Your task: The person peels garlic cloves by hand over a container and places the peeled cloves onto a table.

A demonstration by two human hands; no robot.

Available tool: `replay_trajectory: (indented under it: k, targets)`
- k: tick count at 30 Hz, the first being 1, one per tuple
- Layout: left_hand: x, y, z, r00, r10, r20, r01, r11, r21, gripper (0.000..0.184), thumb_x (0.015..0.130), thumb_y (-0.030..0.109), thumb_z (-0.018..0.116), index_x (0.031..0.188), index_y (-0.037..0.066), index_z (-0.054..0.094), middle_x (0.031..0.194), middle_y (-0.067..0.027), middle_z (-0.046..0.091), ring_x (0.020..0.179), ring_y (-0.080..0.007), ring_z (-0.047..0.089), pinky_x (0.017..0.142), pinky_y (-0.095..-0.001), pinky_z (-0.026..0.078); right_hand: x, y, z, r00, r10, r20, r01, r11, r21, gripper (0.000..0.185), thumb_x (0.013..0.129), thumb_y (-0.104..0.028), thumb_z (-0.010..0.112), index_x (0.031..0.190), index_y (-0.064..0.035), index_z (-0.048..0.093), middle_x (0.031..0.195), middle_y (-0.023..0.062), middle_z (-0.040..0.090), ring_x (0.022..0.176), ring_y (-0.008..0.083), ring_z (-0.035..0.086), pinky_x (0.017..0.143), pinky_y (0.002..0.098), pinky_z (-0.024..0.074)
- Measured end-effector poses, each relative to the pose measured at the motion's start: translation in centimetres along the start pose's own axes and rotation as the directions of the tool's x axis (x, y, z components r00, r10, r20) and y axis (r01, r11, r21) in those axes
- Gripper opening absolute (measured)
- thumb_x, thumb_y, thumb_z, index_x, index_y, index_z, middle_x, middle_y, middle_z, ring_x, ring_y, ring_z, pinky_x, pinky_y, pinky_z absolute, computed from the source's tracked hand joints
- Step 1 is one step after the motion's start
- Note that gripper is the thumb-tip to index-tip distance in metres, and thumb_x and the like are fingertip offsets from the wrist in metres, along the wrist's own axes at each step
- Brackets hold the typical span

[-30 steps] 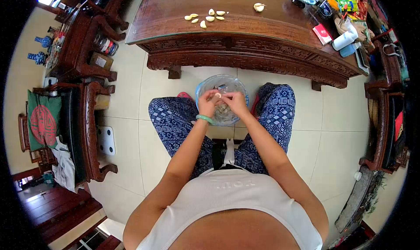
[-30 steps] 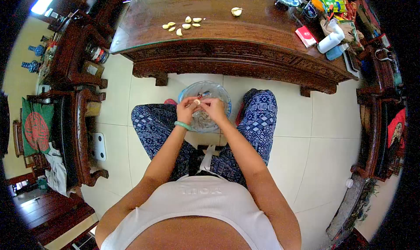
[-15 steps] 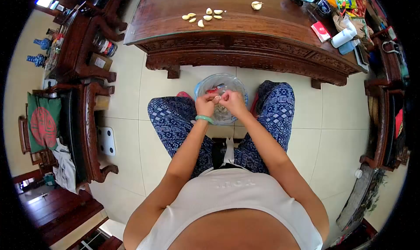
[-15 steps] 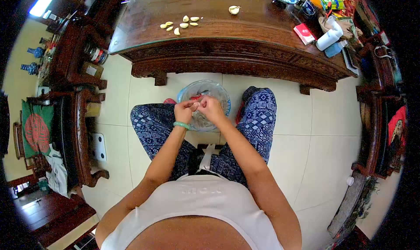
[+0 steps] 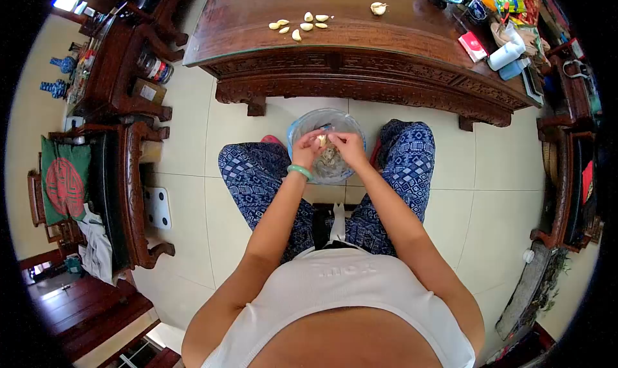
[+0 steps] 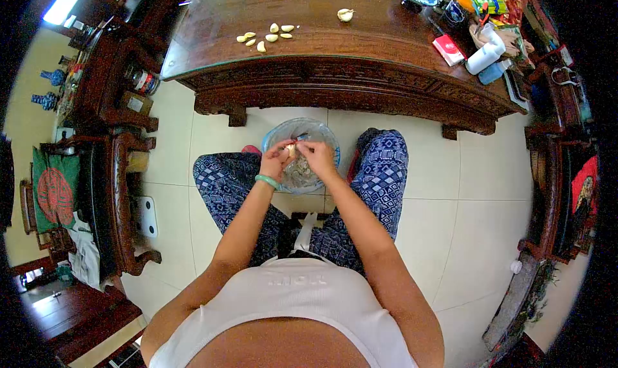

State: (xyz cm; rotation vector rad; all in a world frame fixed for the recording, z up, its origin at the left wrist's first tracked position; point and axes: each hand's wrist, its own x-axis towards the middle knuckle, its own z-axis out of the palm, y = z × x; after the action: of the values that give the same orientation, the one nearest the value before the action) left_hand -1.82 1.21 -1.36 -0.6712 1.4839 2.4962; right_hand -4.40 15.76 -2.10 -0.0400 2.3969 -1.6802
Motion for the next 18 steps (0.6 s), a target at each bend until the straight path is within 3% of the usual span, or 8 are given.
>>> replay_trajectory:
  k: [5, 7, 8, 9, 10, 13, 18]
  targets:
    - [-0.6, -0.2, 0.7, 0.987, 0.121, 0.102, -0.137, 0.976, 0.170, 0.021, 0.083, -0.005, 0.052, 0.102, -0.004, 0.059, 0.095, -0.0098, 0.060, 0.081, -0.0177, 0.061, 0.072, -0.0282, 0.054, 0.0, 0.4, 0.8, 0.991, 0.090, 0.099, -0.109, 0.971, 0.213, 0.022, 0.081, -0.023, 0.063, 0.090, -0.0040, 0.068, 0.067, 0.0077, 0.064, 0.057, 0.0111, 0.057, 0.054, 0.0266, 0.0459]
    - [-0.9, -0.3, 0.8, 0.969, 0.228, 0.092, -0.242, 0.949, 0.200, 0.020, 0.081, -0.006, 0.053, 0.100, -0.003, 0.061, 0.088, -0.0088, 0.061, 0.075, -0.0156, 0.060, 0.067, -0.0260, 0.053, 0.0, 0.3, 1.0, 0.983, 0.113, 0.142, -0.151, 0.946, 0.288, 0.024, 0.082, -0.024, 0.062, 0.088, -0.0017, 0.068, 0.066, 0.0065, 0.063, 0.055, 0.0095, 0.055, 0.052, 0.0250, 0.0448]
    - [-0.8, -0.5, 0.5, 0.969, 0.228, 0.092, -0.242, 0.949, 0.200, 0.020, 0.081, -0.006, 0.053, 0.100, -0.003, 0.061, 0.088, -0.0088, 0.061, 0.075, -0.0156, 0.060, 0.067, -0.0260, 0.053, -0.1, 0.3, 1.0, 0.969, 0.127, 0.212, -0.211, 0.873, 0.440, 0.023, 0.083, -0.021, 0.060, 0.086, 0.0004, 0.067, 0.065, 0.0058, 0.062, 0.055, 0.0092, 0.054, 0.051, 0.0239, 0.0438]
    - [-0.7, -0.7, 0.0, 0.960, 0.262, 0.102, -0.281, 0.902, 0.329, 0.019, 0.082, -0.005, 0.054, 0.099, -0.003, 0.062, 0.090, -0.0087, 0.061, 0.074, -0.0144, 0.060, 0.065, -0.0252, 0.052, -0.2, 0.0, 1.0, 0.951, 0.128, 0.281, -0.274, 0.773, 0.572, 0.023, 0.084, -0.019, 0.058, 0.084, 0.0026, 0.067, 0.065, 0.0051, 0.061, 0.054, 0.0088, 0.054, 0.050, 0.0227, 0.0428]
    - [-0.6, -0.9, -0.3, 0.948, 0.294, 0.118, -0.315, 0.836, 0.450, 0.018, 0.082, -0.003, 0.055, 0.098, -0.003, 0.062, 0.091, -0.0086, 0.062, 0.074, -0.0132, 0.060, 0.062, -0.0244, 0.051, -0.2, 0.1, 1.0, 0.951, 0.129, 0.280, -0.273, 0.773, 0.572, 0.023, 0.084, -0.019, 0.058, 0.084, 0.0026, 0.067, 0.065, 0.0051, 0.061, 0.054, 0.0088, 0.054, 0.050, 0.0227, 0.0428]
    - [-0.8, -1.9, -0.3, 0.927, 0.369, 0.061, -0.345, 0.782, 0.518, 0.017, 0.081, -0.004, 0.056, 0.095, -0.003, 0.064, 0.090, -0.0084, 0.062, 0.070, -0.0120, 0.059, 0.060, -0.0232, 0.048, -0.5, -0.1, 1.3, 0.947, 0.145, 0.286, -0.291, 0.763, 0.577, 0.020, 0.084, -0.013, 0.055, 0.086, 0.0055, 0.065, 0.067, 0.0037, 0.061, 0.057, 0.0083, 0.054, 0.051, 0.0204, 0.0429]
    - [-0.6, -2.6, -0.5, 0.930, 0.368, -0.020, -0.336, 0.868, 0.366, 0.015, 0.080, -0.003, 0.058, 0.094, -0.003, 0.064, 0.091, -0.0082, 0.061, 0.071, -0.0129, 0.059, 0.063, -0.0238, 0.049, -1.1, -1.1, 2.0, 0.992, 0.063, 0.109, -0.110, 0.853, 0.510, 0.019, 0.083, -0.011, 0.054, 0.084, 0.0043, 0.065, 0.064, 0.0052, 0.060, 0.054, 0.0089, 0.053, 0.050, 0.0225, 0.0426]
